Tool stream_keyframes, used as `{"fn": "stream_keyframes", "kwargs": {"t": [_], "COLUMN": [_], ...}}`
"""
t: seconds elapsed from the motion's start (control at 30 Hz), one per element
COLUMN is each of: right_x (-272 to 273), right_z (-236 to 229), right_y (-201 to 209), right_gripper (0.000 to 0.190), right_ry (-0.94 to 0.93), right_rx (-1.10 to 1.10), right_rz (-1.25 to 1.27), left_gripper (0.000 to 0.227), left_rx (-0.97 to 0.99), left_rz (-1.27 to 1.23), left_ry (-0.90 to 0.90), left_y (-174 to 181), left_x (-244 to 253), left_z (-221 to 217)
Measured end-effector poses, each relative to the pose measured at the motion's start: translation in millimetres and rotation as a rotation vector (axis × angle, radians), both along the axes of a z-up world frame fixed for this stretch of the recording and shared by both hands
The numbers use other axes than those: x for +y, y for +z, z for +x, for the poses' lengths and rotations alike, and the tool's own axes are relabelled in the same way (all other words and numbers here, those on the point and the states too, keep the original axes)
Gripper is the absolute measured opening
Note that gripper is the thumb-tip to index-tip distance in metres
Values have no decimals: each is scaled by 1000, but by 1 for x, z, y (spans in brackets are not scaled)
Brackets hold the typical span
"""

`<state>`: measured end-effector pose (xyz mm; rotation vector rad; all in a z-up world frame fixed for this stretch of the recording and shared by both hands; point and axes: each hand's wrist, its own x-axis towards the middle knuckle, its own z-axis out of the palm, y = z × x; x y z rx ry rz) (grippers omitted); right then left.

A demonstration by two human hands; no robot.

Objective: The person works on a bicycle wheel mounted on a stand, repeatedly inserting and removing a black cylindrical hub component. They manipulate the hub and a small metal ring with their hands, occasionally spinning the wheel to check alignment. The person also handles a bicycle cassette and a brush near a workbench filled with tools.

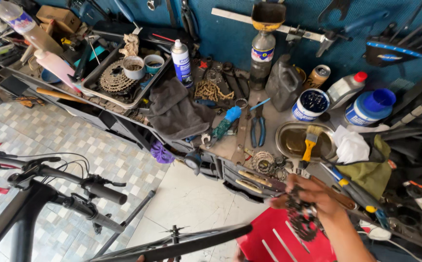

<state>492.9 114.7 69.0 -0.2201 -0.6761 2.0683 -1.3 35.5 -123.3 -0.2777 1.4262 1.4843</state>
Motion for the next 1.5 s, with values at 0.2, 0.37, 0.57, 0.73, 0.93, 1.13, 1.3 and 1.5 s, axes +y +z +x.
{"fn": "stream_keyframes", "kwargs": {"t": [0.2, 0.37, 0.57, 0.73, 0.93, 1.13, 1.3, 1.5], "right_x": [-23, -27, -34, -20, 26, 43, 55, 93], "right_z": [40, 28, 1, -18, -33, -21, -12, -10], "right_y": [-45, -61, -33, -24, -34, -46, -53, -43], "right_gripper": [27, 20, 25, 29, 30, 31, 33, 30], "right_ry": [-440, -802, -987, -1123, -1246, -1250, -1060, -981], "right_rx": [-328, -579, -793, -1043, -753, -868, -863, -983], "right_rz": [-282, -429, -522, -574, -605, -570, -546, -382], "left_gripper": [32, 28, 27, 33, 47, 62, 75, 53], "left_rx": [-102, -121, -242, -245, -243, 419, 450, -103], "left_rz": [86, -25, -177, -270, -182, -140, 512, 502], "left_ry": [-112, -260, -372, -488, -656, -1683, -1772, -1558], "left_y": [-14, -34, -45, -55, -61, -5, 81, 143], "left_x": [28, 103, 175, 232, 261, 219, 216, 270], "left_z": [32, 76, 93, 101, 104, 133, 220, 292]}}
